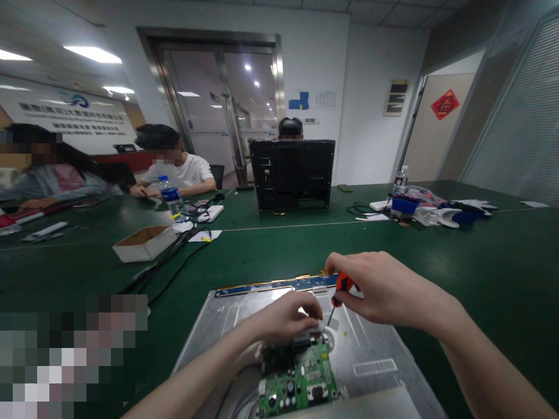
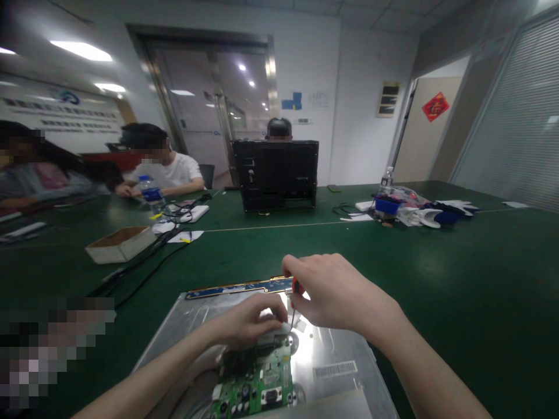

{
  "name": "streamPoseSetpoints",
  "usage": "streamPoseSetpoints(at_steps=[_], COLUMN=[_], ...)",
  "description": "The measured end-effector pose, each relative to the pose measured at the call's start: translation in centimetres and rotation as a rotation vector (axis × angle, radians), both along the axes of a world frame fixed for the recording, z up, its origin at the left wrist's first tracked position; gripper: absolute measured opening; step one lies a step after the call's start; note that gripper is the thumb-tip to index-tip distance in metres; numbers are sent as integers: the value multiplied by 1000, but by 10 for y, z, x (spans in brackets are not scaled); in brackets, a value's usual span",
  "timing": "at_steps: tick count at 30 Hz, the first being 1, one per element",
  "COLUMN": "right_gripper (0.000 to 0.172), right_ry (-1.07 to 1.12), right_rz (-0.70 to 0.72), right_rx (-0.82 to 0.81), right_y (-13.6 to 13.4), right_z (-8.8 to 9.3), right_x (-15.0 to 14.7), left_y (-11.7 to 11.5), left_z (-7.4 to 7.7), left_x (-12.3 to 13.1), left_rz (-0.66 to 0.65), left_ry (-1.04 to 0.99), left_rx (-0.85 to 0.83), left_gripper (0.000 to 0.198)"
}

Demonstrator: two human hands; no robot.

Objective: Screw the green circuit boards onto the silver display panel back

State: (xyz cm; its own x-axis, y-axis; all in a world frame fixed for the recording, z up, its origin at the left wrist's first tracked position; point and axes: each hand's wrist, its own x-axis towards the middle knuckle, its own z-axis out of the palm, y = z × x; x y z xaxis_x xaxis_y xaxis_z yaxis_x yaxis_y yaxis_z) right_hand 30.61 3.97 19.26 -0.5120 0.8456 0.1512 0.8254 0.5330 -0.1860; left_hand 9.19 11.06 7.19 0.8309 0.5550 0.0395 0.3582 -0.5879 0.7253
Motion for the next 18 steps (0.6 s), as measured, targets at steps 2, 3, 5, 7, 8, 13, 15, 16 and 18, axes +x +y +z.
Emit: streamPoseSetpoints(at_steps=[2, 3, 5, 7, 8, 13, 15, 16, 18], right_gripper=[19, 18, 15, 11, 11, 15, 18, 19, 23], right_ry=[14, 16, 8, -1, 1, 138, 245, 312, 451], right_rz=[-25, -38, -71, -111, -131, -209, -241, -254, -273], right_rx=[-2, -3, 0, 23, 44, 57, 25, 3, -25], right_y=[0, 1, 1, 1, 0, 2, 5, 8, 15], right_z=[2, 3, 3, 2, 1, -14, -25, -32, -47], right_x=[4, 6, 9, 11, 12, 25, 35, 40, 50], left_y=[9, 14, 25, 33, 36, 26, 14, 7, -4], left_z=[13, 20, 32, 40, 41, 31, 23, 19, 12], left_x=[-8, -14, -27, -40, -47, -75, -81, -82, -82], left_rz=[49, 89, 179, 254, 284, 336, 330, 326, 333], left_ry=[13, 24, 66, 124, 155, 299, 329, 339, 354], left_rx=[12, 24, 54, 76, 83, 111, 124, 132, 163], left_gripper=[12, 15, 18, 21, 22, 21, 23, 23, 19])
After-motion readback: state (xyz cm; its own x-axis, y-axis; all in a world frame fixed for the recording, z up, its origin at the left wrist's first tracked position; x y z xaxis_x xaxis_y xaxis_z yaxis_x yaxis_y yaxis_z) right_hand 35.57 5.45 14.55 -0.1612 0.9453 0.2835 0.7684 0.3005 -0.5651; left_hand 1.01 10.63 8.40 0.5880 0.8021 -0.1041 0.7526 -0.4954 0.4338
